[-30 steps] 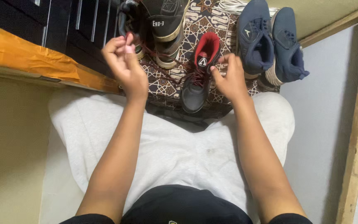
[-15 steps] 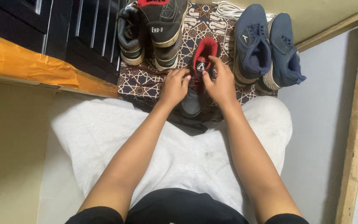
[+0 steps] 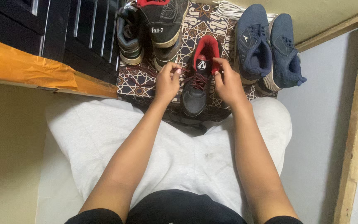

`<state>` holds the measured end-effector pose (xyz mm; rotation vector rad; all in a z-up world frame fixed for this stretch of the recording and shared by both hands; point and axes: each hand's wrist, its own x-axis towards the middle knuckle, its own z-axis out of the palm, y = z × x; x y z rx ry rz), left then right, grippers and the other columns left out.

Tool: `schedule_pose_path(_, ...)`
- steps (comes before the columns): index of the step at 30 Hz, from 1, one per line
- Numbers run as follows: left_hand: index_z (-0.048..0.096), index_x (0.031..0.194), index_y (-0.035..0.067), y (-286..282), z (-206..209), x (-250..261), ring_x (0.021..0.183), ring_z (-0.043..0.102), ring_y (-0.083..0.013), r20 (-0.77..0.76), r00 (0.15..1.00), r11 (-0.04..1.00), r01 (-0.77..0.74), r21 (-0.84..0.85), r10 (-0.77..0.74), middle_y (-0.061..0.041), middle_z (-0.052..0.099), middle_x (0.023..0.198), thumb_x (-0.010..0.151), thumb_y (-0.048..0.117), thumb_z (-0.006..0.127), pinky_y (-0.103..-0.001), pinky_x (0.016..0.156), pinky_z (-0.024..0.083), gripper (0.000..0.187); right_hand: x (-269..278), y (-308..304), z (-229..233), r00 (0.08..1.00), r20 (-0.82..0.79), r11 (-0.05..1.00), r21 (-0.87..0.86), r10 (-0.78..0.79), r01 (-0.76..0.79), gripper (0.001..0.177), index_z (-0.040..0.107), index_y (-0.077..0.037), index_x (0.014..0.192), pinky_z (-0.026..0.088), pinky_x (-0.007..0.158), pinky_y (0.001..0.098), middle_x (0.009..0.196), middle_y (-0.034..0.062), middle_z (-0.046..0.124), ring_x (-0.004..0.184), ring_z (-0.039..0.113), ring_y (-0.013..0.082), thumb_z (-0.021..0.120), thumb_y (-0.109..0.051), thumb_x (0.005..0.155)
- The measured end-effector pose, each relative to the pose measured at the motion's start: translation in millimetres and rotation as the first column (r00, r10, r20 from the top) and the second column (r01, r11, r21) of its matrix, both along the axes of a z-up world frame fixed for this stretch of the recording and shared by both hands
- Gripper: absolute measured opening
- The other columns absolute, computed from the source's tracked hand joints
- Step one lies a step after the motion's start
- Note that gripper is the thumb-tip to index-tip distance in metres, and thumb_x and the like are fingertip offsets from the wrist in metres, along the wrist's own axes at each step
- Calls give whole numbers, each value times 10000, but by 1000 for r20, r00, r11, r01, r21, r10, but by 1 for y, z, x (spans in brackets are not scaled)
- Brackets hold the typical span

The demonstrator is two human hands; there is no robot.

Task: The person removes the laces from a black and red sneaker, then threads and ties the laces back through the eyelets. They repeat the process on a second sneaker of the same pair, finishing with a tied bow on each shoe.

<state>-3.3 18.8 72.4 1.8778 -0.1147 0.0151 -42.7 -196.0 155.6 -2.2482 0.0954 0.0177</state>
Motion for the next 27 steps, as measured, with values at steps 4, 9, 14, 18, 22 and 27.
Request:
schedule_pose_path(4,430,1329,97,1,6,-6,805,727,-197,-244,947,978,195,-79,-208,-85,713,900,943,119,679,-359,740,565,460,1,-7,4,996,62,997,27,70,-72,443,505,-137,1452,493,1015,399,1290,258,666,1254,646,377,545,-36,1022)
schedule_pose_path(9,328,1476,110,9,27,-11,756,698,-179,-281,900,941,338,-32,-333,-86,717,873,936,54,617,-316,709,540,615,2,-9,2,999,33,999,46,23,-24,440,516,-148,1444,500,1015,389,1325,225,681,1269,662,332,598,-64,1020)
schedule_pose_path(14,567,1310,28,20,53,-1,737,667,-188,-523,709,877,319,-359,-473,-73,695,916,996,2,482,-342,634,589,326,0,-5,4,984,178,998,-68,19,-7,479,488,-16,1391,516,925,404,1262,245,644,1193,636,362,692,-134,975)
schedule_pose_path(18,647,1215,-4,23,69,-6,980,703,-124,-376,698,747,347,-568,-610,-55,708,1073,964,-58,559,-283,869,635,271,-6,7,10,964,267,994,-100,-13,41,399,507,32,1249,530,923,390,1137,214,639,1035,661,308,707,-217,1010)
schedule_pose_path(22,637,1284,2,19,81,-11,1059,697,-159,-261,744,700,363,-615,-615,-104,717,1168,952,-100,627,-270,905,611,348,-28,37,13,967,-158,965,142,-199,222,464,517,6,1221,535,874,353,1068,156,677,957,654,219,633,-394,1017)
schedule_pose_path(27,641,1326,-7,9,88,-19,1155,696,-175,-297,747,633,208,-745,-595,-130,699,1291,942,-120,462,-258,918,592,438,-50,69,17,932,-290,804,594,216,-1,419,539,-69,1320,485,924,311,1192,-1,651,1045,608,112,520,-370,1029)
